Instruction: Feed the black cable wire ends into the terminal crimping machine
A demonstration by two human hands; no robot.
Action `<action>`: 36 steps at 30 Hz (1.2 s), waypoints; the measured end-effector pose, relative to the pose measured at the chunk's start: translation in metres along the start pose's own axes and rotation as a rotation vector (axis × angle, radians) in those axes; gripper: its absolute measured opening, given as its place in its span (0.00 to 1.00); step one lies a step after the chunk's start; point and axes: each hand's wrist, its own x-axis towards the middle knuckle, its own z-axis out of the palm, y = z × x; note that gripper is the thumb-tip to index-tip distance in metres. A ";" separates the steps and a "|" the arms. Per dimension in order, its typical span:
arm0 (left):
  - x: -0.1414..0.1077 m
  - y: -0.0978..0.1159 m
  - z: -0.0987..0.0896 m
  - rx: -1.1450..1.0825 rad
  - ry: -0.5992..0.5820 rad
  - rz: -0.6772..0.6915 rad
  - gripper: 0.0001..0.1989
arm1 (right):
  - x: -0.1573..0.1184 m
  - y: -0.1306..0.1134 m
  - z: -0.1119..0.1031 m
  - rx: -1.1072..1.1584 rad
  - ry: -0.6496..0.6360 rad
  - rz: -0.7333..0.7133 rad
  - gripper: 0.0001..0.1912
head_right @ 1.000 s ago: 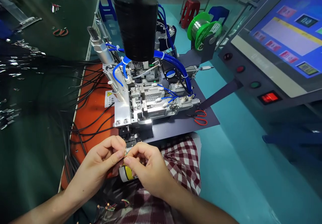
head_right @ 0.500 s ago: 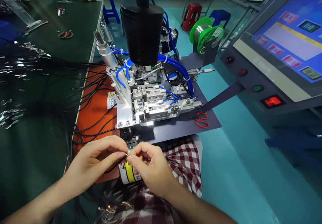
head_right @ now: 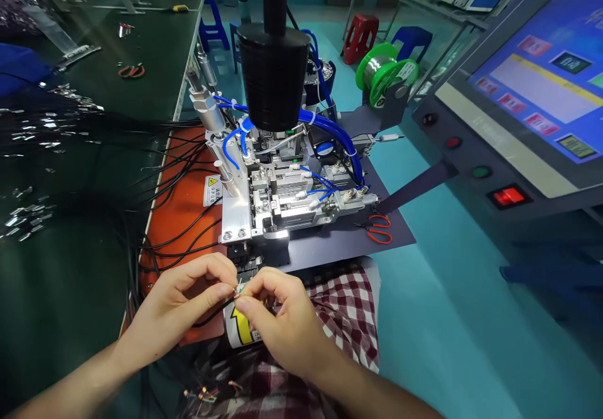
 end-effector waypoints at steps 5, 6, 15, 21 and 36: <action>0.003 0.009 -0.003 -0.131 -0.132 -0.189 0.07 | 0.004 0.000 -0.007 -0.140 0.051 -0.103 0.08; 0.002 0.010 -0.002 -0.115 -0.147 -0.223 0.07 | 0.004 0.001 -0.008 -0.143 0.061 -0.100 0.08; 0.002 0.002 0.017 -0.212 0.087 -0.195 0.07 | 0.010 0.013 -0.008 0.379 -0.066 0.182 0.12; 0.006 -0.007 0.024 -0.428 0.080 -0.277 0.09 | 0.015 0.023 -0.004 0.316 0.001 0.212 0.16; 0.005 -0.011 0.027 -0.609 0.202 -0.468 0.11 | 0.011 0.023 0.004 -0.029 0.141 0.052 0.10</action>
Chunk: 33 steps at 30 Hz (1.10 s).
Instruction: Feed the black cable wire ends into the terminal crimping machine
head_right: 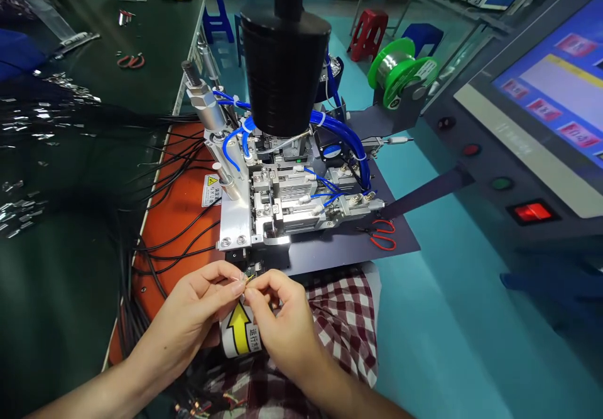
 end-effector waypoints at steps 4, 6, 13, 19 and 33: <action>0.001 0.003 -0.001 0.039 0.010 -0.040 0.11 | 0.004 -0.008 -0.016 -0.122 -0.080 -0.047 0.06; 0.001 0.004 -0.001 0.056 0.007 -0.054 0.11 | 0.007 -0.013 -0.024 -0.147 -0.069 -0.055 0.06; -0.001 0.009 0.005 0.122 0.021 -0.042 0.13 | 0.012 -0.022 -0.025 -0.148 -0.069 -0.036 0.05; -0.003 0.010 0.006 0.106 0.016 -0.012 0.15 | 0.018 -0.020 -0.022 -0.023 -0.116 0.099 0.08; -0.003 0.007 0.003 0.156 -0.012 0.011 0.13 | 0.023 -0.007 -0.026 0.448 -0.305 0.304 0.10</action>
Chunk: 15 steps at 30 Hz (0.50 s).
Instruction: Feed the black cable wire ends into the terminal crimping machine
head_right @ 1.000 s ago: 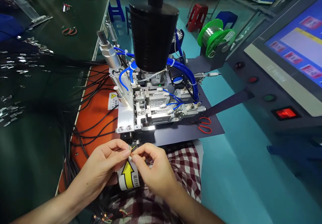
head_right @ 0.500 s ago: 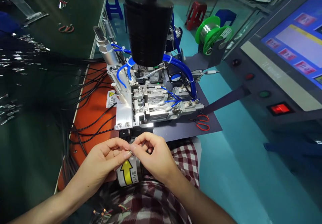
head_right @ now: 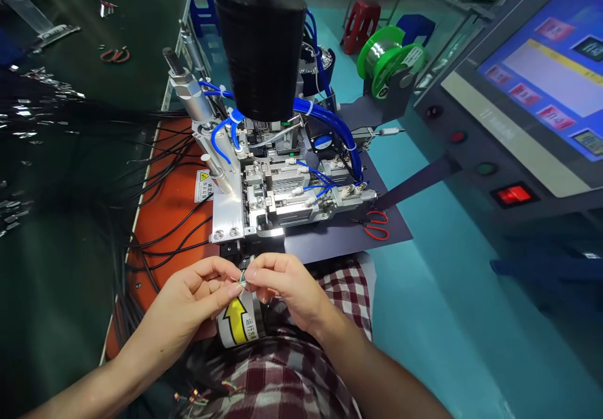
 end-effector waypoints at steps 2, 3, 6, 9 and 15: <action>0.001 -0.001 0.000 0.006 -0.011 0.003 0.12 | 0.001 0.001 -0.001 0.037 -0.020 0.024 0.10; 0.001 -0.001 0.000 0.010 -0.014 0.002 0.12 | 0.001 0.002 -0.002 0.053 -0.025 0.033 0.11; 0.000 -0.002 -0.001 0.030 -0.012 0.003 0.13 | 0.003 0.004 -0.004 0.066 -0.032 0.041 0.10; 0.000 -0.003 -0.002 0.042 -0.008 0.017 0.12 | 0.003 0.004 -0.004 0.058 -0.032 0.038 0.10; 0.002 -0.004 -0.003 0.056 -0.006 0.030 0.11 | 0.002 0.003 -0.004 0.068 -0.037 0.045 0.11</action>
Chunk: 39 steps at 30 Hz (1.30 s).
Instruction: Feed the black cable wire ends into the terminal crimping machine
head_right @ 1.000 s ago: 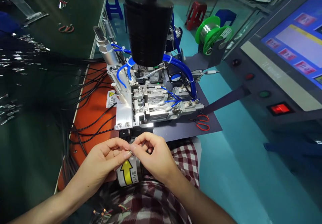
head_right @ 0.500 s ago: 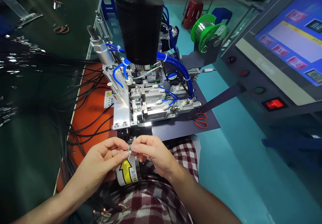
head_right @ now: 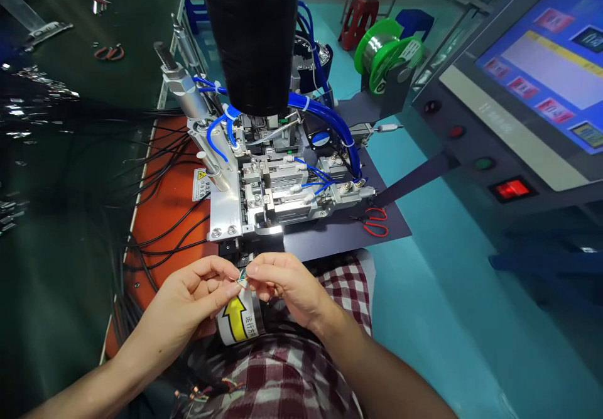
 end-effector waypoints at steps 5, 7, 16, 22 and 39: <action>-0.001 0.000 0.000 0.024 -0.005 0.010 0.11 | 0.001 0.000 -0.001 0.001 -0.010 0.009 0.10; -0.001 0.000 -0.001 0.033 -0.012 0.018 0.11 | 0.001 -0.001 -0.001 -0.006 -0.013 0.013 0.11; -0.002 0.001 0.000 0.030 0.000 0.013 0.11 | -0.001 -0.001 -0.003 0.035 -0.038 0.030 0.09; -0.004 0.002 0.000 0.030 -0.012 0.012 0.11 | 0.001 0.000 -0.004 0.040 -0.053 0.034 0.09; -0.003 0.001 0.001 0.088 -0.018 0.019 0.13 | 0.000 -0.001 -0.004 0.029 -0.034 0.044 0.11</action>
